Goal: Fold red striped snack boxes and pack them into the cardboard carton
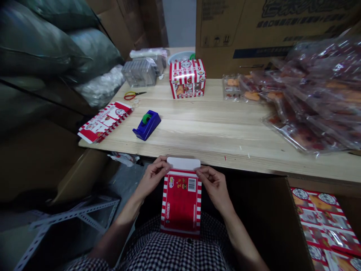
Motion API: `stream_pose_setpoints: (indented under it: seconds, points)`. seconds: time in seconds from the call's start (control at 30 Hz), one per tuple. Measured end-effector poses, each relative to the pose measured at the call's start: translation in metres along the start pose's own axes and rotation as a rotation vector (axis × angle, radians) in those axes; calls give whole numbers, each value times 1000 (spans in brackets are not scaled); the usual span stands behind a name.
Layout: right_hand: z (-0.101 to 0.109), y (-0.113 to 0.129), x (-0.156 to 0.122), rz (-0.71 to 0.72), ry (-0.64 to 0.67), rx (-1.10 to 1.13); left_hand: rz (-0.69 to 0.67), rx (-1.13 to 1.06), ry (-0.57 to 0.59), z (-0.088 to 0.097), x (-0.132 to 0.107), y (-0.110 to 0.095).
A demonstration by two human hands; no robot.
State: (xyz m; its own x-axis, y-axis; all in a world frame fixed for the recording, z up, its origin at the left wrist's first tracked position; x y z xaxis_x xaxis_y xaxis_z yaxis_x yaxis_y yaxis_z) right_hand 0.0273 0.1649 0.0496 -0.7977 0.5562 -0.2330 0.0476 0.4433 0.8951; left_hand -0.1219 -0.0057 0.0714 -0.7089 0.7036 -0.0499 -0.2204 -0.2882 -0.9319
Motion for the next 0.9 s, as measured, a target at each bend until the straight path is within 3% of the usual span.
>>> stream_pose_setpoints:
  seconds: [0.07, 0.2, 0.3, 0.43, 0.57, 0.73, 0.9]
  points:
    - [1, 2, 1, 20, -34, 17, 34, -77, -56, 0, 1, 2]
    - [4, -3, 8, 6, -93, 171, 200, -420, -174, -8, 5, 27]
    - [-1, -7, 14, -84, -42, 284, 377, -648, -78, -30, 9, 42]
    - [-9, -12, 16, -276, 54, 339, 525, -834, 41, -53, 8, 43]
    - [-11, -19, 15, -368, 58, 407, 478, -814, 73, -57, 10, 36]
    - [-10, -28, 14, -360, 34, 438, 413, -744, 157, -60, 12, 25]
    - [-1, -25, 14, -285, -29, 419, 352, -676, 137, -56, 15, 16]
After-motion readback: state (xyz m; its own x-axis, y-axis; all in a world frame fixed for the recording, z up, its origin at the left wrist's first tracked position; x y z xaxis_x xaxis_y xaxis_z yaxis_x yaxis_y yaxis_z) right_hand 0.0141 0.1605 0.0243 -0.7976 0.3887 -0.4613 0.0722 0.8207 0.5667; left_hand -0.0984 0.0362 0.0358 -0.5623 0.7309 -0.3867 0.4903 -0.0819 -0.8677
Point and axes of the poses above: each hand's wrist, its own x-axis towards the middle knuckle, its own z-axis out of the back of the hand, y = z × x, the point moved 8 cm from there along x, towards the middle knuckle, and after that the axes turned 13 degrees about x, right-handed, at the moved point
